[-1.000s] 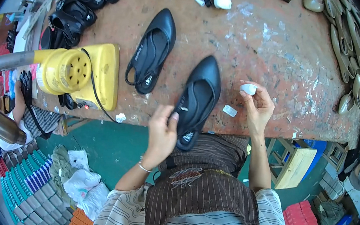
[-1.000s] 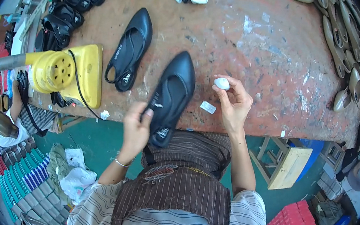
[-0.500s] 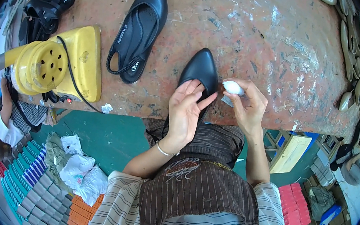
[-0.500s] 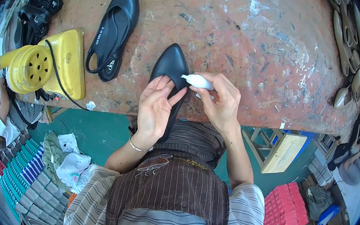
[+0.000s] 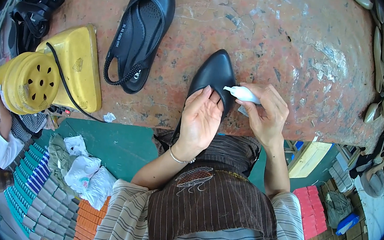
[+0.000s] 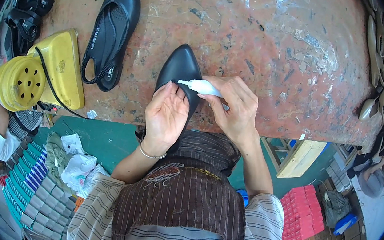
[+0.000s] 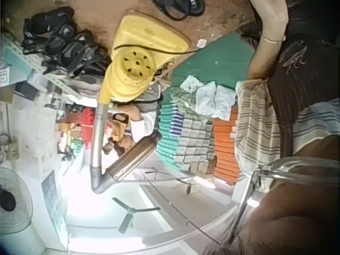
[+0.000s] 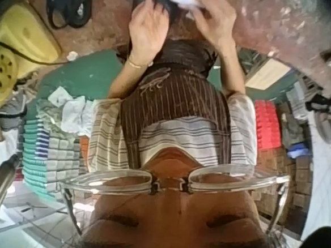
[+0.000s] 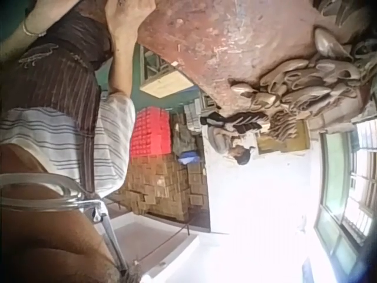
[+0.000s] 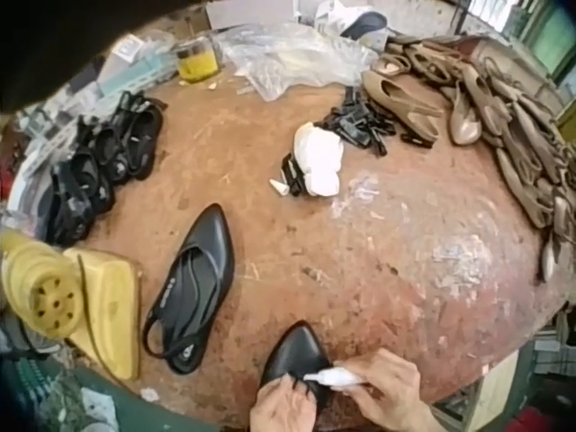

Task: Attaching decorative buckles to black flat shoes using adhesive.

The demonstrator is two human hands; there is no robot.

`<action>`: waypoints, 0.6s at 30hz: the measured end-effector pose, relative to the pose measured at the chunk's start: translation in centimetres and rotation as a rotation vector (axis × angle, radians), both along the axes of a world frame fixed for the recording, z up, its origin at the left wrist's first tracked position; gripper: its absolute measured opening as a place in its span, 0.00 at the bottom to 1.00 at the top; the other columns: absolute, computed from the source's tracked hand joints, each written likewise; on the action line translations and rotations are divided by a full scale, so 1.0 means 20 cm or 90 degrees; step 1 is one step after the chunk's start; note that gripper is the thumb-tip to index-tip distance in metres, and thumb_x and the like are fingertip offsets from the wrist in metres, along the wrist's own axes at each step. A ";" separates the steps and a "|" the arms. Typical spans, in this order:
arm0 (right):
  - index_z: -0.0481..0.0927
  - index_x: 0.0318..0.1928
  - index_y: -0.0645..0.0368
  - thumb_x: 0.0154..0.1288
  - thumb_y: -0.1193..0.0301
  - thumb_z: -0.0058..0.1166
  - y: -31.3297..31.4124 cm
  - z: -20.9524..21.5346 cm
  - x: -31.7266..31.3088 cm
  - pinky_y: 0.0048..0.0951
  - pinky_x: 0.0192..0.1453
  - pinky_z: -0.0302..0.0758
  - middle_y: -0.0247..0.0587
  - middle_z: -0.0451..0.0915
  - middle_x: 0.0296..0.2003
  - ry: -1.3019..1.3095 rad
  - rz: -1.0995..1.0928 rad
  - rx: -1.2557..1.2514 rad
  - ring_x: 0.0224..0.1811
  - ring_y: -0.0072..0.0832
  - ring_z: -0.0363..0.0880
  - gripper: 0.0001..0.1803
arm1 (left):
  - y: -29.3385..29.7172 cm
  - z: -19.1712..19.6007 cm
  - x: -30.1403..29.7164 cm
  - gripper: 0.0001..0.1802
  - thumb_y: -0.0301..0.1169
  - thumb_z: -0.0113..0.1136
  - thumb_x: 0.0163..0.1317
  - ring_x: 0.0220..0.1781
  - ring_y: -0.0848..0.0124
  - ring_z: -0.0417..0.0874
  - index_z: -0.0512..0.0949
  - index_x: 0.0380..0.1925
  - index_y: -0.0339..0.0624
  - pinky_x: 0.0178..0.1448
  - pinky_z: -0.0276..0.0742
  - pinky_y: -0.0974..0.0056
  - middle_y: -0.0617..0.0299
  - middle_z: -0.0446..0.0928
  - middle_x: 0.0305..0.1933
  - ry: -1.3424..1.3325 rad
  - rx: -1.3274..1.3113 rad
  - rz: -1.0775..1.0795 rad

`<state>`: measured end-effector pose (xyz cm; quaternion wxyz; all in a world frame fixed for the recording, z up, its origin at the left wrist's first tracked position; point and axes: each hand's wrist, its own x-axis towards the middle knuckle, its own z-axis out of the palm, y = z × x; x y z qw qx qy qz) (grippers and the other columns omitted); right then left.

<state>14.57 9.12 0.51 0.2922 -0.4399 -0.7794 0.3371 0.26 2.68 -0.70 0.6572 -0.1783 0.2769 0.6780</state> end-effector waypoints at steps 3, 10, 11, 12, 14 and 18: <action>0.81 0.41 0.61 0.47 0.75 0.67 0.01 0.00 0.00 0.29 0.33 0.75 0.41 0.82 0.32 -0.015 0.005 0.002 0.30 0.33 0.79 0.18 | -0.02 -0.02 0.01 0.08 0.25 0.48 0.67 0.55 0.68 0.75 0.77 0.37 0.34 0.66 0.66 0.63 0.58 0.78 0.44 0.019 0.019 0.016; 0.81 0.41 0.60 0.47 0.74 0.67 0.02 0.04 -0.02 0.31 0.29 0.72 0.39 0.79 0.27 -0.059 0.026 -0.003 0.27 0.33 0.75 0.17 | -0.03 -0.02 0.04 0.04 0.23 0.51 0.67 0.44 0.77 0.74 0.75 0.35 0.35 0.55 0.70 0.69 0.65 0.75 0.37 0.118 0.004 0.005; 0.81 0.40 0.61 0.48 0.74 0.67 0.02 0.04 -0.02 0.31 0.29 0.72 0.39 0.78 0.26 -0.072 0.035 -0.005 0.27 0.34 0.75 0.16 | -0.03 -0.02 0.05 0.04 0.23 0.51 0.67 0.44 0.77 0.74 0.75 0.35 0.35 0.55 0.70 0.69 0.65 0.75 0.37 0.117 0.002 0.005; 0.81 0.40 0.61 0.48 0.74 0.67 0.02 0.05 -0.02 0.31 0.29 0.72 0.39 0.78 0.26 -0.073 0.035 -0.006 0.27 0.34 0.75 0.16 | -0.04 -0.02 0.05 0.04 0.23 0.51 0.67 0.43 0.78 0.73 0.75 0.35 0.36 0.54 0.70 0.69 0.66 0.74 0.37 0.126 -0.018 0.002; 0.81 0.40 0.61 0.49 0.73 0.65 0.03 0.06 -0.02 0.31 0.29 0.72 0.39 0.78 0.26 -0.065 0.041 0.006 0.27 0.35 0.74 0.15 | -0.03 -0.02 0.06 0.04 0.23 0.51 0.67 0.42 0.78 0.73 0.75 0.35 0.36 0.54 0.70 0.70 0.67 0.73 0.36 0.135 -0.039 -0.002; 0.80 0.39 0.61 0.50 0.72 0.65 0.04 0.07 -0.02 0.32 0.29 0.72 0.39 0.77 0.26 -0.090 0.055 0.008 0.27 0.35 0.74 0.14 | -0.02 -0.02 0.06 0.03 0.23 0.51 0.68 0.41 0.79 0.71 0.74 0.34 0.37 0.52 0.69 0.71 0.69 0.71 0.35 0.148 -0.040 -0.006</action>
